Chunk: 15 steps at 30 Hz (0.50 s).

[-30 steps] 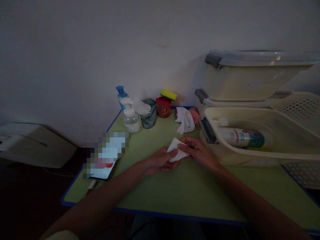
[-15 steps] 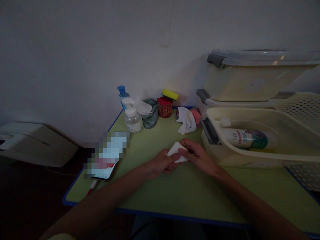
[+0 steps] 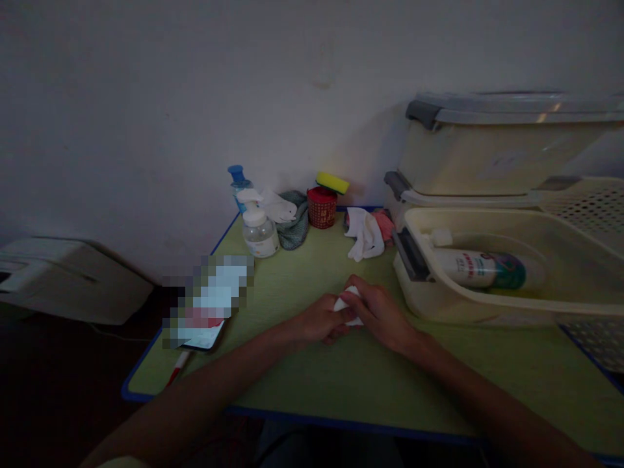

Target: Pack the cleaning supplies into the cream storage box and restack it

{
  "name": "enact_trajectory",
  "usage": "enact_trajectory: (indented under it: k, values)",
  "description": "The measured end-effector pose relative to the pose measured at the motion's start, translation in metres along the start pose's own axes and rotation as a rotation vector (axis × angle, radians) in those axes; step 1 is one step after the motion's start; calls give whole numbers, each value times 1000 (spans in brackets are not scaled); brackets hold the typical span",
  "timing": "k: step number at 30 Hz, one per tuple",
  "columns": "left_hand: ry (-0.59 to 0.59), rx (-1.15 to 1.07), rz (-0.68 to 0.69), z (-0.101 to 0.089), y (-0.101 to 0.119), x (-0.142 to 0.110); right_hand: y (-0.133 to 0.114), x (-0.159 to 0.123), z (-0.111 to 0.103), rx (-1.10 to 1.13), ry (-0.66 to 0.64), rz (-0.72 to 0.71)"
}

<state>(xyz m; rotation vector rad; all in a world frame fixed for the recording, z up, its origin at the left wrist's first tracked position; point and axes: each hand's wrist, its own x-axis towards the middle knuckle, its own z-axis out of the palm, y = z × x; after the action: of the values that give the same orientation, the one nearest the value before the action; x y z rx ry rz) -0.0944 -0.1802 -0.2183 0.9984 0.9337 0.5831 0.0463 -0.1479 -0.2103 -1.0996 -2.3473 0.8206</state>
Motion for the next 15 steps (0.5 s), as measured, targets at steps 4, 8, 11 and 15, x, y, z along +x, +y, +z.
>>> enact_trajectory:
  k: [4,8,11,15]
  values:
    - [-22,33,17,-1,-1,0,2,-2,4,-17,30,-25]
    - [-9,80,22,-2,-2,0,2,-4,7,-24,46,-50]
    - [7,107,31,-1,0,0,3,-5,9,-1,52,-71]
    - [3,124,49,-2,-2,0,5,-7,11,27,61,-100]
